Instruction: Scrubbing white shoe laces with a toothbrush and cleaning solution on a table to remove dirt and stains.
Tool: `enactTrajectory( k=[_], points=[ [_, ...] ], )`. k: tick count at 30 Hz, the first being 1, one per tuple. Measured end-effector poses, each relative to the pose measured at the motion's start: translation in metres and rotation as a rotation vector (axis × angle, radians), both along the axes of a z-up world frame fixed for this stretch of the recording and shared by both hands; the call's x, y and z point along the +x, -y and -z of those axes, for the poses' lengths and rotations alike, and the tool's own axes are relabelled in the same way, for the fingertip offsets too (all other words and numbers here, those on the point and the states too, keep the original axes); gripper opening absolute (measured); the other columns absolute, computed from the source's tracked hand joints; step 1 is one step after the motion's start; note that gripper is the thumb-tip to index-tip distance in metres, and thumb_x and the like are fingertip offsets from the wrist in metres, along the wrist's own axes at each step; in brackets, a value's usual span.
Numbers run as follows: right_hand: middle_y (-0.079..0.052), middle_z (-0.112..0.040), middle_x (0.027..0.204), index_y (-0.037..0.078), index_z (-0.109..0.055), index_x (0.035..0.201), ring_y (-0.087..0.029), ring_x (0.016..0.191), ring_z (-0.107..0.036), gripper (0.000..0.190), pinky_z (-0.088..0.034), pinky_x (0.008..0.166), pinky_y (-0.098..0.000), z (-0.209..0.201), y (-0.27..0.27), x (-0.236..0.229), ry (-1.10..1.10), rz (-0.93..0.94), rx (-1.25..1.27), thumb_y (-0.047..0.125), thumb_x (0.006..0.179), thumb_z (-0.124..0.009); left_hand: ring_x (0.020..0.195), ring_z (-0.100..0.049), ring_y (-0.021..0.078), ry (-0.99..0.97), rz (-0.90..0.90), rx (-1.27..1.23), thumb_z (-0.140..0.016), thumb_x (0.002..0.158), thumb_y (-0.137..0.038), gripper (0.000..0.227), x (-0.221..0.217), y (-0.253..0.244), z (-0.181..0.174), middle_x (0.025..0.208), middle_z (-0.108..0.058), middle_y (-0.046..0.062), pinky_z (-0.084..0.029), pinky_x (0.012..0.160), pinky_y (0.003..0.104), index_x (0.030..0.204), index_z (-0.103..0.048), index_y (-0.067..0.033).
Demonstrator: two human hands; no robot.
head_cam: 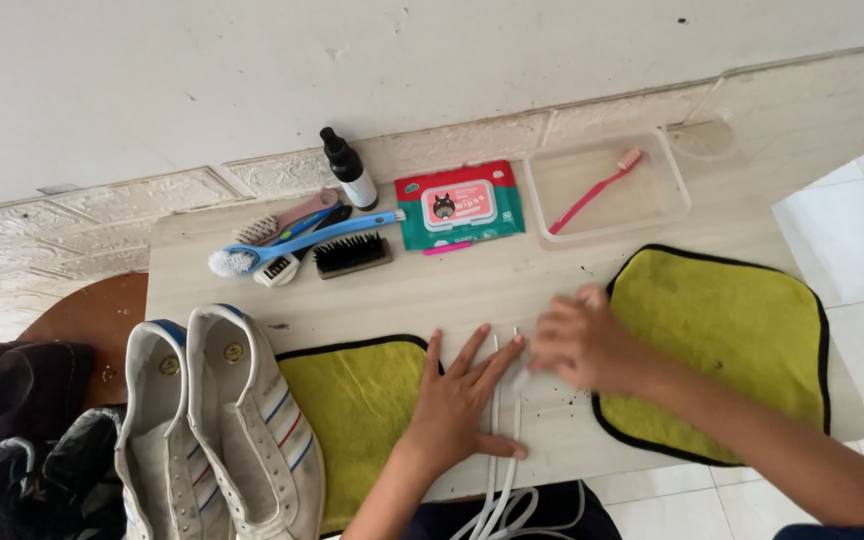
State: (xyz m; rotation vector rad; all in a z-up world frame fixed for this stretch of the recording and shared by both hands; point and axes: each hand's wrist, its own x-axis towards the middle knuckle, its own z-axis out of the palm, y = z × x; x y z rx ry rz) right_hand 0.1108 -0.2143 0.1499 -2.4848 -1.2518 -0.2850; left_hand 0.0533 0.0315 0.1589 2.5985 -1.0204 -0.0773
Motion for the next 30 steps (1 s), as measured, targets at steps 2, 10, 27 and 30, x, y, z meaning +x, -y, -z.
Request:
enactTrajectory(
  k=[2, 10, 27, 30],
  points=[
    [0.007, -0.055, 0.072, 0.024, -0.059, 0.072, -0.020, 0.083, -0.050, 0.025, -0.031, 0.079, -0.0478, 0.000, -0.006, -0.017, -0.097, -0.107, -0.058, 0.042, 0.088, -0.066, 0.148, -0.012, 0.0239, -0.016, 0.004, 0.012, -0.070, 0.053, -0.081, 0.134, 0.001, 0.000, 0.002, 0.156, -0.033, -0.004, 0.006, 0.110, 0.065, 0.156, -0.012, -0.0176],
    [0.009, -0.056, 0.073, 0.030, -0.063, 0.073, -0.020, 0.083, -0.050, 0.013, -0.032, 0.073, -0.0488, -0.008, -0.004, -0.014, -0.034, -0.095, -0.084, 0.024, 0.084, -0.065, 0.149, -0.013, 0.0231, 0.011, -0.001, 0.010, -0.072, 0.051, -0.082, 0.136, 0.002, 0.001, 0.004, 0.156, -0.033, -0.005, 0.006, 0.111, 0.066, 0.156, -0.013, -0.0173],
    [0.000, -0.066, 0.097, 0.014, -0.060, 0.104, -0.022, 0.103, -0.045, 0.017, -0.023, 0.091, -0.0331, -0.097, 0.145, 0.067, 0.617, 1.045, -0.216, 0.009, 0.107, -0.076, 0.148, -0.014, 0.0286, -0.044, 0.046, -0.111, -0.075, 0.059, -0.074, 0.124, 0.003, -0.003, -0.004, 0.147, -0.047, 0.004, 0.007, 0.108, 0.069, 0.153, -0.023, -0.0126],
    [-0.002, -0.066, 0.081, 0.012, -0.063, 0.093, -0.028, 0.101, -0.054, 0.019, -0.029, 0.094, -0.0375, -0.108, 0.154, 0.111, 0.312, 1.043, -0.607, -0.003, 0.082, -0.059, 0.148, -0.011, 0.0295, -0.132, 0.048, -0.134, -0.081, 0.062, -0.067, 0.120, 0.002, -0.001, -0.022, 0.155, -0.038, -0.001, 0.011, 0.108, 0.066, 0.154, -0.022, -0.0171]
  ],
)
